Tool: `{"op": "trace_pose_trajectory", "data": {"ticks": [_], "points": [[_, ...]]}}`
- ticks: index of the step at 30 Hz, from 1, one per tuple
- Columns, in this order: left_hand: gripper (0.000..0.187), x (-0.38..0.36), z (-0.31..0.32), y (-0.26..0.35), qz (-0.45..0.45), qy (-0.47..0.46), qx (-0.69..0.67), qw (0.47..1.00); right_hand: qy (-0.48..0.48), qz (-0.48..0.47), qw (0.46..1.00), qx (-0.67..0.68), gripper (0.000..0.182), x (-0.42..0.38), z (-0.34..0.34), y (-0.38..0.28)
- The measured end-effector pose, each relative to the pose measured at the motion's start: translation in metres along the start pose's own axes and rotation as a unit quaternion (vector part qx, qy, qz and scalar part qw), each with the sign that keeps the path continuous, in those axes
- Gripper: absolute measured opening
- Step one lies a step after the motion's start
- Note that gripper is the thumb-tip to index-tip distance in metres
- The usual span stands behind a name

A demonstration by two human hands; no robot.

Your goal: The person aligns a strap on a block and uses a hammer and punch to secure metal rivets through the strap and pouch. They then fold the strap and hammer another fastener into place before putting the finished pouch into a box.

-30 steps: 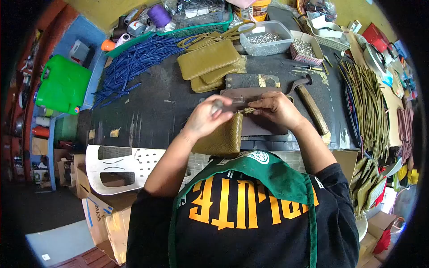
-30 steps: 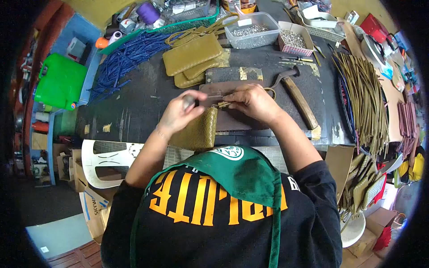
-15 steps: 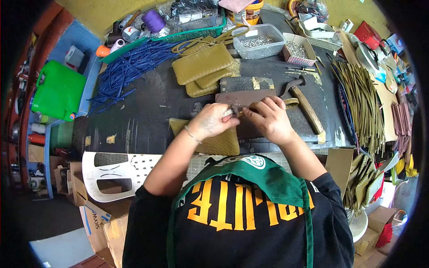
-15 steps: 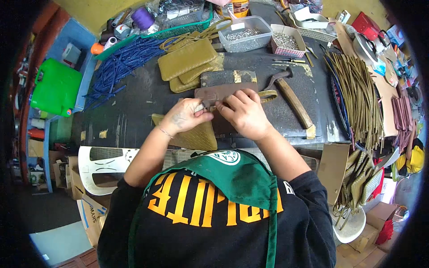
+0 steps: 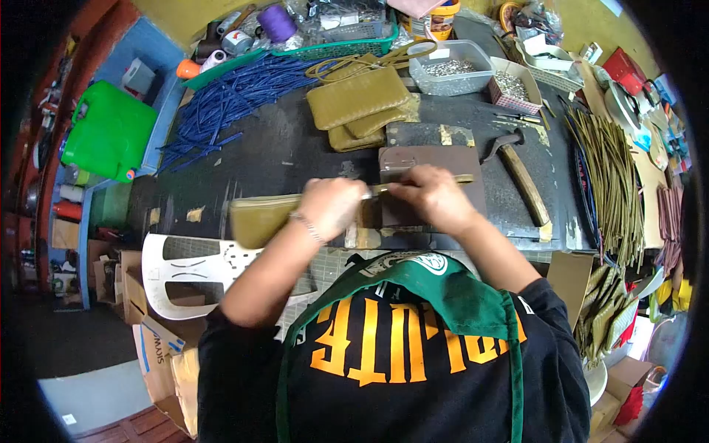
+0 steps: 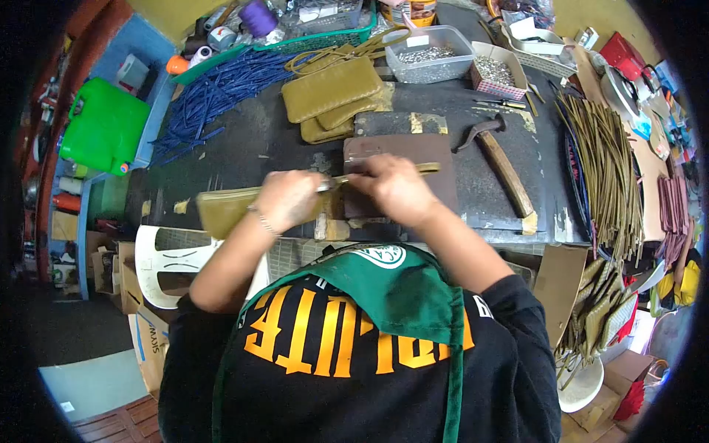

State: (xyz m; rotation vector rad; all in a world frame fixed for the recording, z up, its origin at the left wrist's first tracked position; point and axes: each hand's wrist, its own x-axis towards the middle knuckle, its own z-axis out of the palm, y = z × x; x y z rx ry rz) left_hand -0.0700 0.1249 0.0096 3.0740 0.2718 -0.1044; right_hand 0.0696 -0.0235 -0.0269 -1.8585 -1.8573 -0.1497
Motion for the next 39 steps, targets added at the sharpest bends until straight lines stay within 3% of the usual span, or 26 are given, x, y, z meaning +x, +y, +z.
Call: {"op": "trace_pose_trajectory", "data": {"ticks": [5,6,7,9,10,13,14,15,17,18,19,20,21,23,24,31,32,33,35,37,39], "points": [[0.008,0.010,0.022,0.013,-0.032,0.052,-0.099,0.993,-0.049,0.069,0.995,-0.052,0.032,-0.025,-0.008,0.006],[0.022,0.005,0.017,0.009,0.033,0.052,-0.167,0.984,-0.046,0.076,0.994,-0.057,0.034,-0.025,-0.006,0.005],[0.022,0.004,0.010,0.005,0.037,0.049,-0.167,0.984,-0.045,0.081,0.994,-0.056,0.034,-0.025,-0.007,0.003],[0.032,0.003,-0.012,-0.001,0.053,-0.081,-0.314,0.944,-0.065,0.089,0.992,-0.066,0.034,-0.023,-0.011,0.001],[0.036,0.003,-0.031,-0.002,-0.033,-0.192,-0.366,0.910,-0.068,0.092,0.991,-0.068,0.034,-0.023,-0.012,0.001],[0.034,0.009,-0.059,-0.022,0.019,-0.346,-0.275,0.897,-0.081,0.102,0.989,-0.072,0.035,-0.020,-0.012,0.002],[0.033,0.015,-0.045,-0.038,0.052,-0.379,-0.349,0.855,-0.074,0.103,0.990,-0.067,0.036,-0.019,-0.012,0.003],[0.031,0.014,-0.045,-0.039,-0.053,-0.411,-0.543,0.730,-0.066,0.105,0.990,-0.061,0.037,-0.019,-0.011,0.003],[0.027,0.029,-0.044,-0.037,-0.084,-0.424,-0.531,0.729,-0.060,0.118,0.990,-0.050,0.037,-0.021,-0.013,-0.001],[0.026,0.040,-0.020,-0.041,0.005,-0.397,-0.500,0.769,-0.053,0.125,0.990,-0.044,0.037,-0.019,-0.013,-0.001],[0.023,0.048,0.011,-0.042,0.092,-0.264,-0.440,0.853,-0.042,0.139,0.988,-0.048,0.037,-0.018,-0.012,0.000],[0.023,0.051,0.025,-0.035,0.134,-0.170,-0.437,0.873,-0.051,0.138,0.988,-0.048,0.035,-0.020,-0.010,0.000],[0.022,0.052,0.038,-0.028,0.171,-0.070,-0.435,0.881,-0.065,0.133,0.988,-0.048,0.033,-0.021,-0.010,0.001],[0.024,0.046,0.064,-0.022,0.071,-0.023,-0.590,0.804,-0.059,0.136,0.988,-0.048,0.033,-0.021,-0.011,0.001],[0.021,0.042,0.062,-0.020,0.068,0.011,-0.570,0.819,-0.054,0.129,0.989,-0.041,0.033,-0.021,-0.010,0.000],[0.016,0.032,0.037,-0.010,0.002,-0.022,-0.556,0.831,-0.037,0.140,0.984,-0.100,0.035,-0.007,-0.031,-0.028],[0.013,0.033,0.036,-0.011,0.029,0.032,-0.486,0.873,-0.038,0.138,0.985,-0.096,0.035,-0.007,-0.032,-0.029],[0.013,0.035,0.037,-0.010,0.027,0.033,-0.487,0.872,-0.040,0.136,0.985,-0.096,0.035,-0.007,-0.031,-0.030],[0.012,0.036,0.040,-0.005,0.064,0.078,-0.267,0.958,-0.022,0.137,0.986,-0.094,0.042,-0.009,-0.027,-0.031],[0.014,0.032,0.031,-0.001,0.054,0.050,-0.263,0.962,-0.026,0.140,0.985,-0.092,0.038,-0.013,-0.023,-0.031],[0.017,0.030,0.033,-0.004,0.072,0.110,-0.298,0.945,-0.030,0.146,0.985,-0.087,0.035,-0.017,-0.022,-0.031]]}}
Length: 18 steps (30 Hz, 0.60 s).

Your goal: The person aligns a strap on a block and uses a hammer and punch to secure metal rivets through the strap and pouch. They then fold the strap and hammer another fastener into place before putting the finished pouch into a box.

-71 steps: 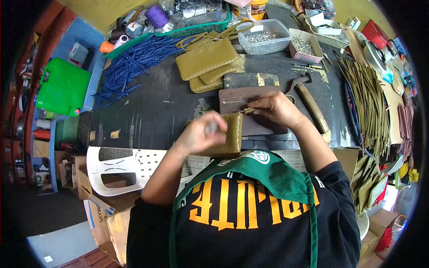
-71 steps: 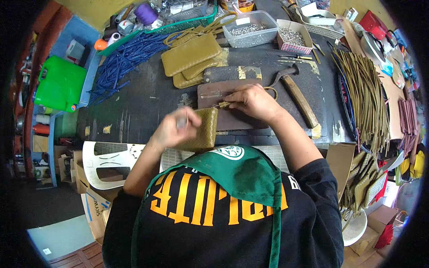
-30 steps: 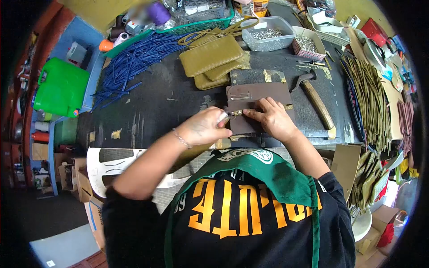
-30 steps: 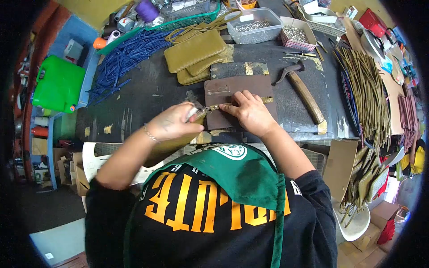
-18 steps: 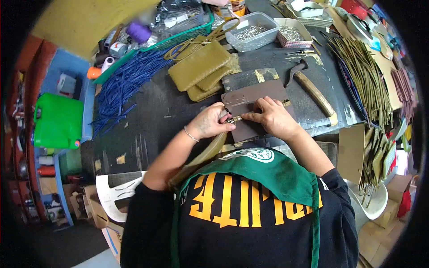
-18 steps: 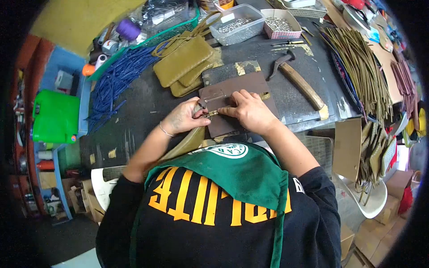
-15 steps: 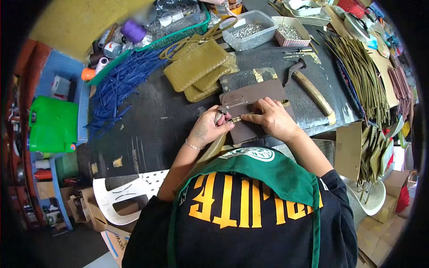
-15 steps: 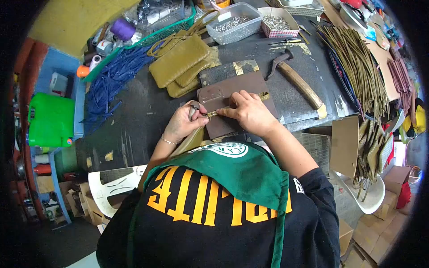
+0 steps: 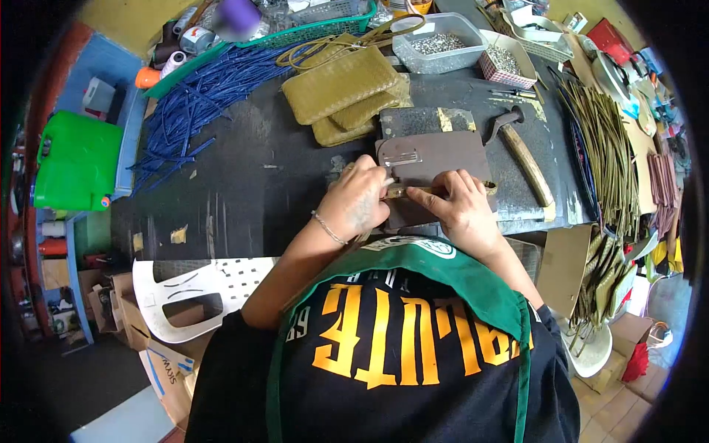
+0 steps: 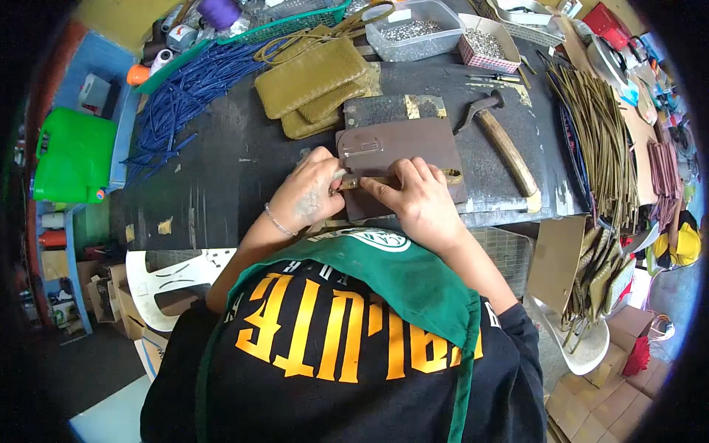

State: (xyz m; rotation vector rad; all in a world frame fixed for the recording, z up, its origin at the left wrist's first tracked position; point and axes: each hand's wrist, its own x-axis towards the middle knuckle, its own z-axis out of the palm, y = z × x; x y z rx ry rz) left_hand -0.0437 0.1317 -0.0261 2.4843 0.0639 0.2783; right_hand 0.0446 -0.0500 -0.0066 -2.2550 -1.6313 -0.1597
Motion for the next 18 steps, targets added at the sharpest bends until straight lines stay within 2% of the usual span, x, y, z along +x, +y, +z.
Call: {"op": "trace_pose_trajectory", "data": {"ticks": [2,4,5,8,9,11,12,14,15,18], "points": [[0.020,0.000,-0.004,-0.005,0.012,-0.020,-0.048,0.999,-0.013,0.032,0.999,0.018,0.036,0.001,0.000,0.001],[0.025,0.000,-0.010,-0.005,-0.091,-0.100,-0.076,0.988,-0.017,0.037,0.999,0.025,0.036,-0.002,0.007,0.004],[0.029,0.001,-0.010,-0.008,-0.108,-0.103,-0.060,0.987,-0.023,0.041,0.998,0.030,0.036,-0.003,0.011,0.006],[0.025,0.009,-0.011,-0.017,-0.177,-0.151,-0.001,0.973,-0.010,0.027,0.999,0.027,0.037,0.001,0.022,0.005],[0.025,0.010,-0.009,-0.017,-0.176,-0.149,0.002,0.973,-0.025,0.030,0.999,0.030,0.038,0.003,0.021,0.005],[0.022,0.010,-0.001,-0.018,-0.096,-0.067,0.023,0.993,-0.021,0.030,0.999,0.025,0.038,0.005,0.022,0.002],[0.022,0.010,-0.002,-0.016,-0.093,-0.069,0.025,0.993,-0.020,0.031,0.999,0.020,0.037,0.005,0.022,0.002],[0.022,0.011,-0.003,-0.014,-0.162,-0.111,-0.106,0.975,-0.017,0.037,0.999,0.017,0.037,0.003,0.024,0.003],[0.025,0.010,-0.004,-0.017,-0.163,-0.109,-0.152,0.969,-0.016,0.038,0.999,0.017,0.037,0.001,0.026,0.003],[0.029,0.010,-0.006,-0.019,-0.194,-0.102,-0.153,0.964,-0.015,0.047,0.999,0.023,0.036,0.001,0.027,0.002]]}}
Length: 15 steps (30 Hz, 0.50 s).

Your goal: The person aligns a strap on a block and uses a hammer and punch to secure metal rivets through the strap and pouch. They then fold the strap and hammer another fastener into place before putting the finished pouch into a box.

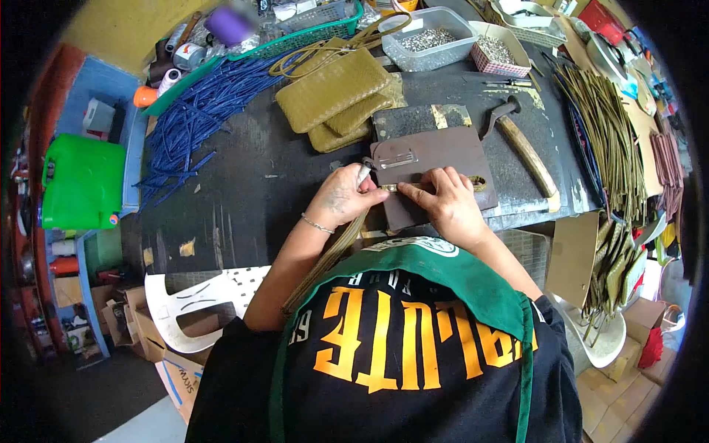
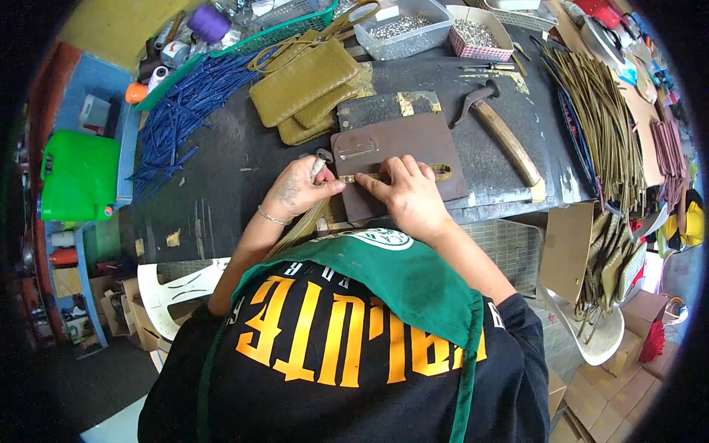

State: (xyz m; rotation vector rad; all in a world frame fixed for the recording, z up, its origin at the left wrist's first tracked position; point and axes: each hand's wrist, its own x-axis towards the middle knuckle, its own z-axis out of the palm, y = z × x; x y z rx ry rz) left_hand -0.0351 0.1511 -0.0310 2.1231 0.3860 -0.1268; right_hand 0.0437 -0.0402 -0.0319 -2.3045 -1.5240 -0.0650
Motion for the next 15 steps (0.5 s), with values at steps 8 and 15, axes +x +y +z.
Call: {"op": "trace_pose_trajectory", "data": {"ticks": [8,15], "points": [[0.024,0.002,-0.001,0.001,0.125,-0.001,0.089,0.988,0.009,0.003,1.000,-0.010,0.036,0.000,0.003,-0.002],[0.015,0.005,0.001,0.012,0.084,0.008,0.333,0.939,0.002,-0.021,1.000,-0.024,0.036,0.003,0.000,-0.007]]}}
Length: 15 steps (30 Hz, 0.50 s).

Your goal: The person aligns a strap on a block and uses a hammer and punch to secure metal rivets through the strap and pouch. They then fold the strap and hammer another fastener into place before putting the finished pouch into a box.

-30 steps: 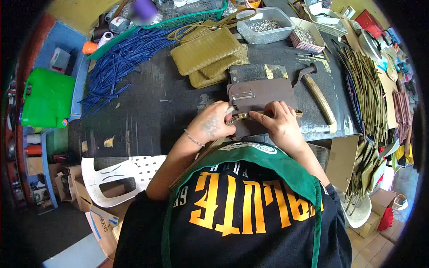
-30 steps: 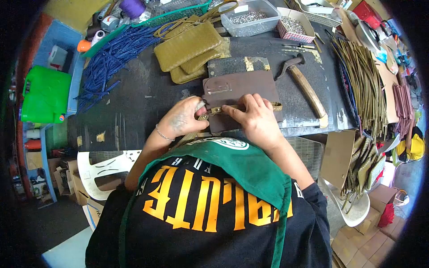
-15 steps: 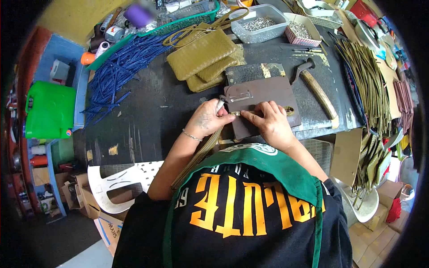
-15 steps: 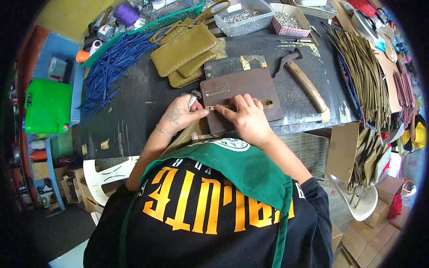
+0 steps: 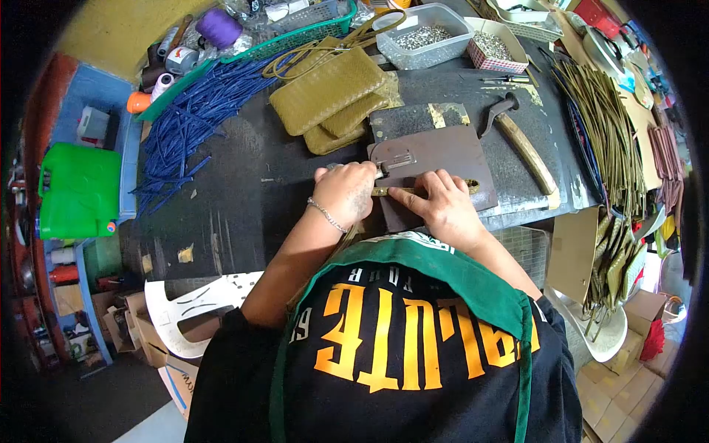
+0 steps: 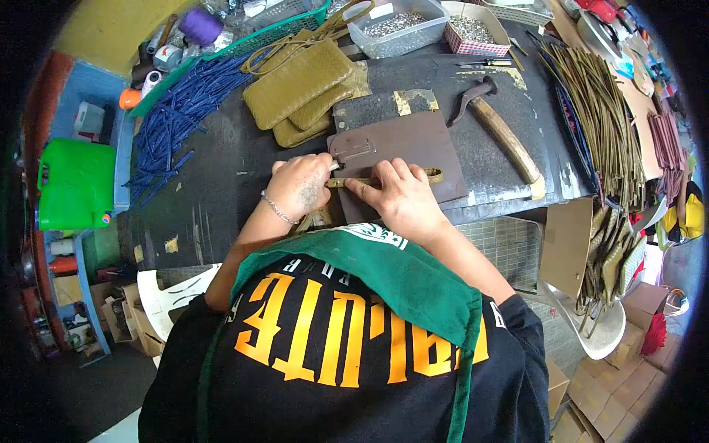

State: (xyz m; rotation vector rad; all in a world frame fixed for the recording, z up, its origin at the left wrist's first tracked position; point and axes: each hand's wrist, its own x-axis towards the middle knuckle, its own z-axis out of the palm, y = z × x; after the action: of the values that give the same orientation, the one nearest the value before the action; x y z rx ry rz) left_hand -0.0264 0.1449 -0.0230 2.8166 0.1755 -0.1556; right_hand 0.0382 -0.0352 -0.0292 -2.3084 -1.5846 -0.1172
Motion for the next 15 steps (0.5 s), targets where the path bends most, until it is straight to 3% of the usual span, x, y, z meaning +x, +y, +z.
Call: {"op": "trace_pose_trajectory", "data": {"ticks": [3,5,7,9,10,11,14,15], "points": [[0.020,0.005,0.002,-0.009,0.022,-0.018,-0.050,0.998,-0.007,0.029,1.000,0.000,0.035,-0.001,-0.005,0.004],[0.029,0.006,-0.007,-0.012,0.061,-0.107,-0.197,0.973,-0.013,0.048,0.999,-0.001,0.034,-0.004,-0.007,0.008],[0.036,0.009,-0.011,-0.012,0.059,-0.134,-0.190,0.971,-0.009,0.062,0.998,0.002,0.039,-0.005,-0.007,0.012],[0.038,0.009,-0.005,-0.016,-0.006,-0.096,-0.247,0.964,-0.022,0.070,0.997,0.005,0.040,-0.003,-0.008,0.012],[0.035,0.007,-0.002,-0.014,0.007,-0.021,-0.243,0.970,-0.013,0.064,0.998,0.001,0.039,-0.002,-0.009,0.012],[0.035,0.007,0.001,-0.014,0.007,-0.021,-0.243,0.970,-0.004,0.057,0.998,-0.004,0.038,-0.002,-0.009,0.013],[0.029,0.004,0.001,-0.006,0.155,0.115,-0.229,0.954,0.009,0.046,0.999,-0.010,0.033,-0.003,-0.007,0.014],[0.029,0.003,0.005,-0.007,0.153,0.119,-0.230,0.954,0.008,0.043,0.999,-0.011,0.033,-0.003,-0.006,0.015]]}}
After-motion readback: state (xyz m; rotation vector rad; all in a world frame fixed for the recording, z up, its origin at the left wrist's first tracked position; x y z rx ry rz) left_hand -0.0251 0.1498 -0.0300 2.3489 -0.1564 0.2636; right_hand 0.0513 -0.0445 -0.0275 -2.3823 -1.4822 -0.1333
